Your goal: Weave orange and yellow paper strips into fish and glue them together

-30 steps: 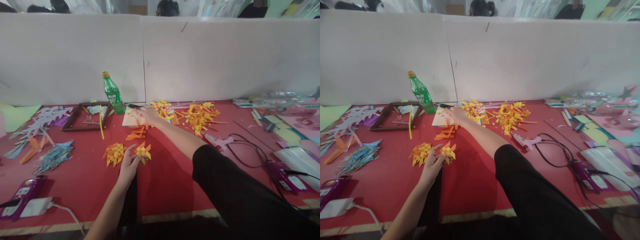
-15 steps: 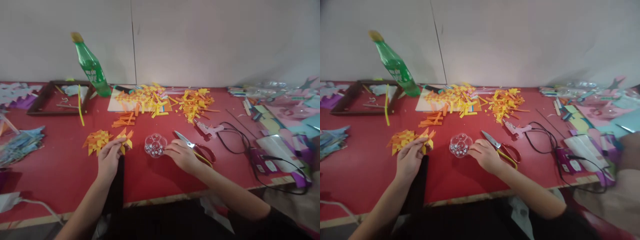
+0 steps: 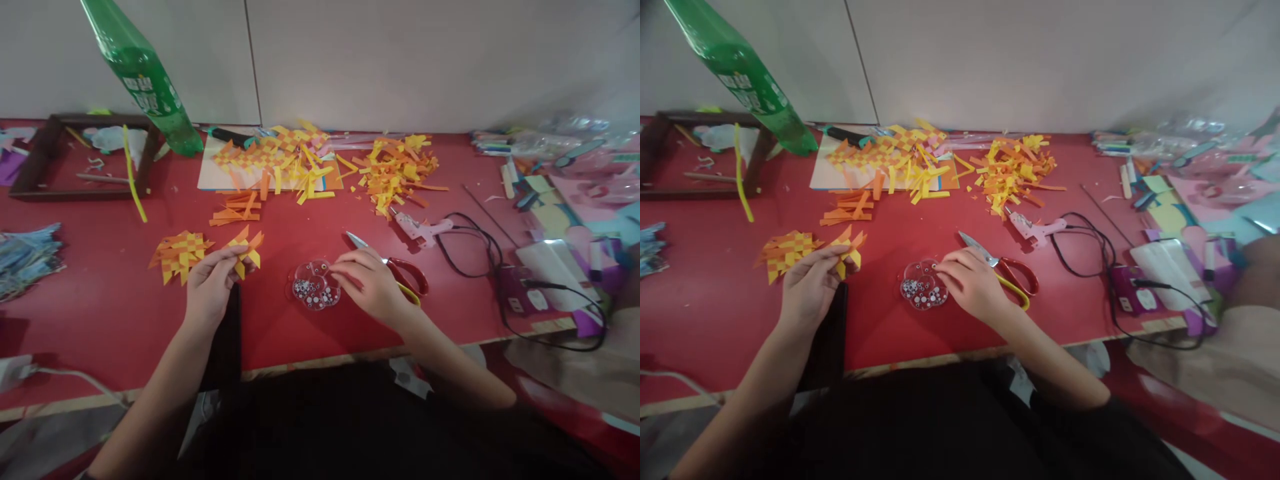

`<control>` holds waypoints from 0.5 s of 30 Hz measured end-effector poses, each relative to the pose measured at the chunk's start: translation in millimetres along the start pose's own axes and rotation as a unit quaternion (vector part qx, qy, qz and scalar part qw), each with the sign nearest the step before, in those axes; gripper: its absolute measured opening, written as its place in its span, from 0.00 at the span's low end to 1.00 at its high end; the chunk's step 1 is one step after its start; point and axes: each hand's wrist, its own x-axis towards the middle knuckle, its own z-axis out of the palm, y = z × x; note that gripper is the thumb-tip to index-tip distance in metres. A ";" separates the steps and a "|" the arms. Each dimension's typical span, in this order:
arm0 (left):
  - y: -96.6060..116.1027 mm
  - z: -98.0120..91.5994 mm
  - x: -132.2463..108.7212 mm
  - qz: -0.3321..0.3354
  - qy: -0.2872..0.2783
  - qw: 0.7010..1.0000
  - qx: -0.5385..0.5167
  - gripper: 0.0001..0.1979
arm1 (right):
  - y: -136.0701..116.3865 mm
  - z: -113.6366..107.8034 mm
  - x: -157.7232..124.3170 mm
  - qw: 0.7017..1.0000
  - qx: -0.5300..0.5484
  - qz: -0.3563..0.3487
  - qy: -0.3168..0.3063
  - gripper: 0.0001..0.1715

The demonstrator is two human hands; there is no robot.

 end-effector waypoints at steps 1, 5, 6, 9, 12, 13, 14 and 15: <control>-0.4 -0.1 -0.1 -0.001 -0.002 1.000 0.002 0.05 | 1.0 0.1 5.5 1.000 0.004 -0.006 -0.022 0.10; -1.8 -0.6 -0.6 -0.004 -0.007 1.000 0.010 0.05 | 3.1 -0.4 24.0 0.982 -0.012 -0.064 -0.177 0.11; -1.9 -0.6 -0.7 -0.004 -0.007 1.000 0.011 0.05 | 2.6 -0.8 28.3 0.973 -0.022 -0.081 -0.215 0.11; -1.0 0.1 -1.1 -0.006 -0.007 1.000 0.019 0.05 | -1.4 -1.0 41.1 0.956 -0.047 -0.109 -0.270 0.11; 0.8 1.0 -1.7 -0.012 -0.010 0.999 0.029 0.06 | -6.6 1.4 50.5 0.945 -0.077 -0.122 -0.294 0.14; 1.4 1.2 -1.9 -0.013 -0.010 0.999 0.032 0.07 | -8.0 2.6 52.3 0.941 -0.087 -0.124 -0.301 0.15; 1.9 1.3 -2.0 -0.013 -0.009 0.999 0.032 0.07 | -9.1 3.8 53.6 0.938 -0.095 -0.126 -0.308 0.17; 2.3 1.4 -1.9 -0.013 -0.008 0.999 0.032 0.06 | -9.8 4.9 54.3 0.936 -0.101 -0.127 -0.312 0.18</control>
